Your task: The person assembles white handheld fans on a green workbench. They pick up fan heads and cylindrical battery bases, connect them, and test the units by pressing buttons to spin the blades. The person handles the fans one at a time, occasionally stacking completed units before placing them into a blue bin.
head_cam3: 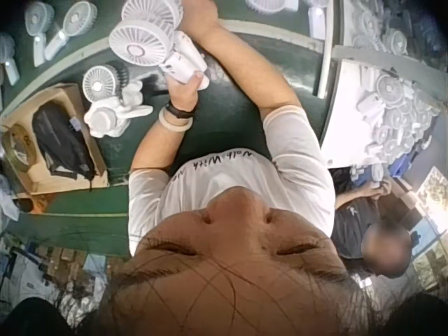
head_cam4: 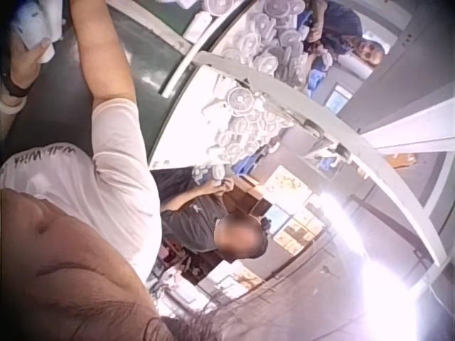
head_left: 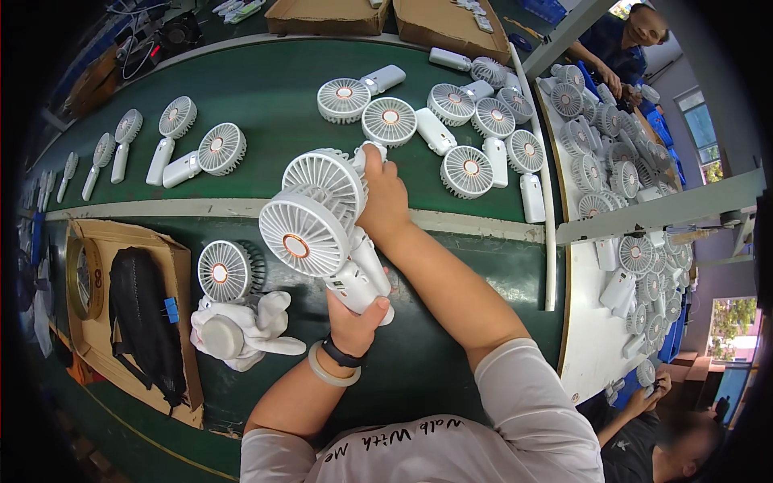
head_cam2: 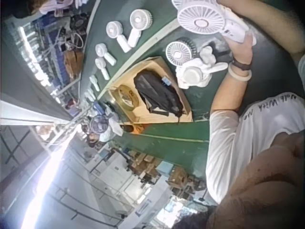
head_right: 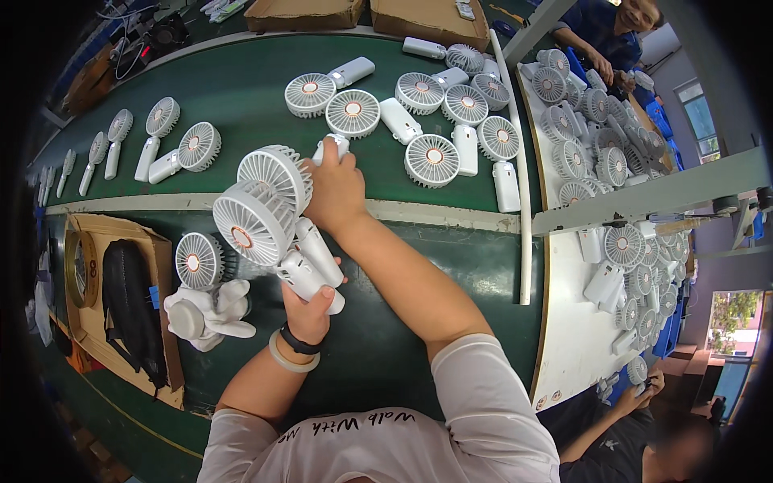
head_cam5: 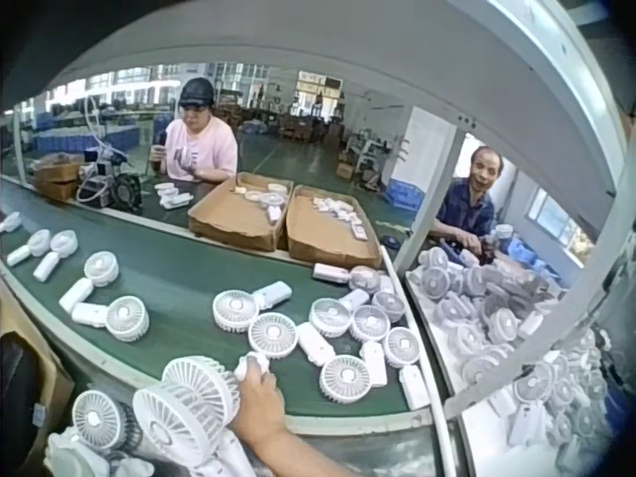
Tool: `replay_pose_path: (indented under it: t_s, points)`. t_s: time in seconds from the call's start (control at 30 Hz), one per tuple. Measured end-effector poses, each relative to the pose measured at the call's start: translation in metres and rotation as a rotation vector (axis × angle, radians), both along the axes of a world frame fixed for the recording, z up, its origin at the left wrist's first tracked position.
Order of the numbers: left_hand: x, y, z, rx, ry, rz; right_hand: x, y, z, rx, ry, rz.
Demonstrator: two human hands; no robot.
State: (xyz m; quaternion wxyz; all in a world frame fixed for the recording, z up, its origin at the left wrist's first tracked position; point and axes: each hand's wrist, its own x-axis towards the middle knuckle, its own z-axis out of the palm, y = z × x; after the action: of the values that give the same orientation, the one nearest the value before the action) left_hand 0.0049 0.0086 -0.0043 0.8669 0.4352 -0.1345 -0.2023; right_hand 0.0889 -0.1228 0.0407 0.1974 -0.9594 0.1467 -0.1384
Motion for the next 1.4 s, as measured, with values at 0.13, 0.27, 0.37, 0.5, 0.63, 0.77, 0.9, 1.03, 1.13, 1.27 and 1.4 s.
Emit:
replay_pose_path:
  t_s: [0.13,0.27,0.37,0.5,0.63,0.77,0.9,1.03,1.13,1.27,1.4]
  points:
    - [0.0,0.0,-0.005,0.062,-0.074,-0.018,-0.01,-0.036,-0.013,-0.045,-0.108,-0.09]
    - [0.001,0.001,0.0,0.039,-0.04,-0.015,-0.067,-0.066,0.003,1.676,-0.622,0.045]
    - [0.005,0.0,0.002,0.086,0.011,-0.155,-0.117,-0.071,-0.002,1.959,-0.595,0.271]
    - [0.005,-0.002,0.008,0.028,0.111,-0.264,-0.142,-0.075,-0.026,2.129,-0.458,0.486]
    - [0.006,-0.001,0.009,-0.029,0.184,-0.303,-0.139,-0.069,-0.02,2.048,-0.413,0.456]
    - [0.007,-0.003,0.01,-0.043,0.182,-0.335,-0.14,-0.07,-0.026,2.024,-0.401,0.436]
    - [0.006,-0.003,0.014,-0.055,0.209,-0.355,-0.14,-0.07,-0.026,2.05,-0.407,0.422]
    - [0.007,-0.001,0.011,-0.074,0.223,-0.377,-0.137,-0.069,-0.029,2.019,-0.412,0.371]
    - [0.009,-0.003,0.015,-0.085,0.25,-0.4,-0.138,-0.068,-0.029,1.921,-0.404,0.311]
    - [0.01,-0.001,0.015,-0.089,0.28,-0.404,-0.141,-0.064,-0.024,1.851,-0.301,0.184]
    - [0.009,-0.001,0.013,-0.081,0.275,-0.418,-0.138,-0.062,-0.024,1.699,-0.341,0.073]
